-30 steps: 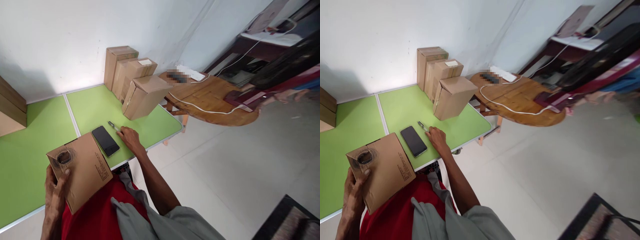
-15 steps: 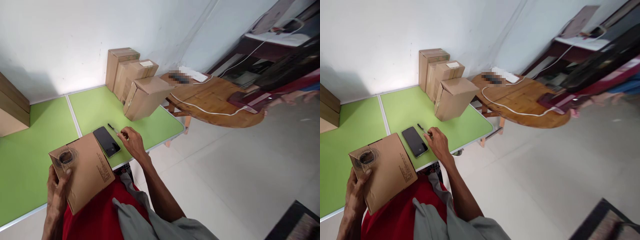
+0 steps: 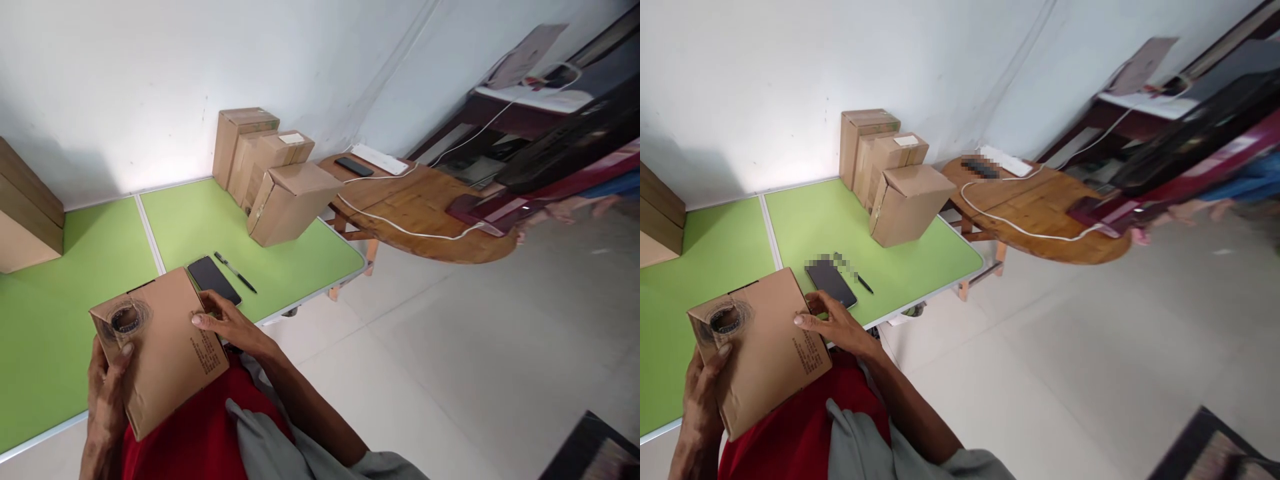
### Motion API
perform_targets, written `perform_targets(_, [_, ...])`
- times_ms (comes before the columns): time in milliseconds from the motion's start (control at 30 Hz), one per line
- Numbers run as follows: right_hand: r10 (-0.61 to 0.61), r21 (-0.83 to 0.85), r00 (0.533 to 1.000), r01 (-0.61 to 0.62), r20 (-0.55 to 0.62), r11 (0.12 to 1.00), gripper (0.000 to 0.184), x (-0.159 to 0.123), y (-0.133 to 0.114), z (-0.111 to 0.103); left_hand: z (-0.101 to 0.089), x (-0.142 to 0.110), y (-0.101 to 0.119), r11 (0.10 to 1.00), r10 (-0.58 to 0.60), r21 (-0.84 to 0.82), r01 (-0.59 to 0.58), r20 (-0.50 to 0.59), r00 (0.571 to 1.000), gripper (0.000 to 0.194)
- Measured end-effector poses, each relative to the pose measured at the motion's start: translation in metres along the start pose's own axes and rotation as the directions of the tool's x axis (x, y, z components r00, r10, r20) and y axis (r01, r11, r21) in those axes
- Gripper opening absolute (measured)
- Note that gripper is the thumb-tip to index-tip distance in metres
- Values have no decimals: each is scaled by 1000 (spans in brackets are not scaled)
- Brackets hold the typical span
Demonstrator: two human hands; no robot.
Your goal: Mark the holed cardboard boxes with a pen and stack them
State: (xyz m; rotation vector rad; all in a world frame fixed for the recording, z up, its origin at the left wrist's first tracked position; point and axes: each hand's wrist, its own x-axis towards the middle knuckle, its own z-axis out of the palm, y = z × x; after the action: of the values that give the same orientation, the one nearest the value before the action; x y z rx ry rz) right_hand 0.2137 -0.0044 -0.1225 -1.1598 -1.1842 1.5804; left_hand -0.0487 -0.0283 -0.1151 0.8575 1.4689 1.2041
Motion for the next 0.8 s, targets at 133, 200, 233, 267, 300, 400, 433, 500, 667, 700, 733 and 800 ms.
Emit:
perform_targets(133, [6, 72, 999, -8, 38, 997, 63, -4, -3, 7, 0, 2, -5, 1000, 14, 3, -14, 37, 999, 84])
perform_targets(200, [-6, 94, 1000, 4, 21, 996, 63, -5, -4, 9, 1, 2, -5, 999, 23, -24, -21, 51, 998, 88])
perform_targets(233, [-16, 103, 1000, 14, 14, 995, 64, -5, -4, 9, 1, 2, -4, 999, 27, -40, -25, 53, 998, 90])
perform_targets(267, [-26, 110, 1000, 25, 10, 994, 64, -4, -5, 9, 2, 1, -4, 998, 31, -54, -28, 52, 998, 91])
perform_targets(300, [-34, 114, 999, 33, 6, 993, 65, -4, -5, 9, 2, 1, -3, 997, 35, -64, -32, 47, 998, 90])
perform_targets(400, [-48, 126, 999, 47, 6, 991, 68, -3, -5, 9, 4, 0, -2, 996, 43, -81, -39, 40, 998, 87])
perform_targets(433, [-50, 129, 999, 49, 6, 990, 68, -3, -5, 8, 4, -1, -3, 996, 41, -84, -37, 42, 998, 86])
perform_targets(500, [-54, 134, 998, 53, 8, 990, 68, -3, -4, 8, 5, 0, -3, 996, 36, -88, -33, 39, 999, 86])
perform_targets(667, [-57, 128, 998, 56, -2, 990, 66, -3, -3, 8, 6, 0, -2, 997, 22, -72, -20, 20, 1000, 85])
perform_targets(700, [-56, 126, 998, 56, -6, 990, 65, -3, -3, 8, 6, 0, -1, 998, 22, -65, -21, 14, 1000, 84])
perform_targets(733, [-55, 123, 998, 55, -8, 991, 65, -3, -3, 8, 6, 0, -1, 998, 24, -57, -24, 7, 1000, 84])
perform_targets(800, [-53, 122, 999, 53, -6, 991, 65, -3, -4, 8, 6, 0, 1, 999, 26, -48, -26, -8, 1000, 84])
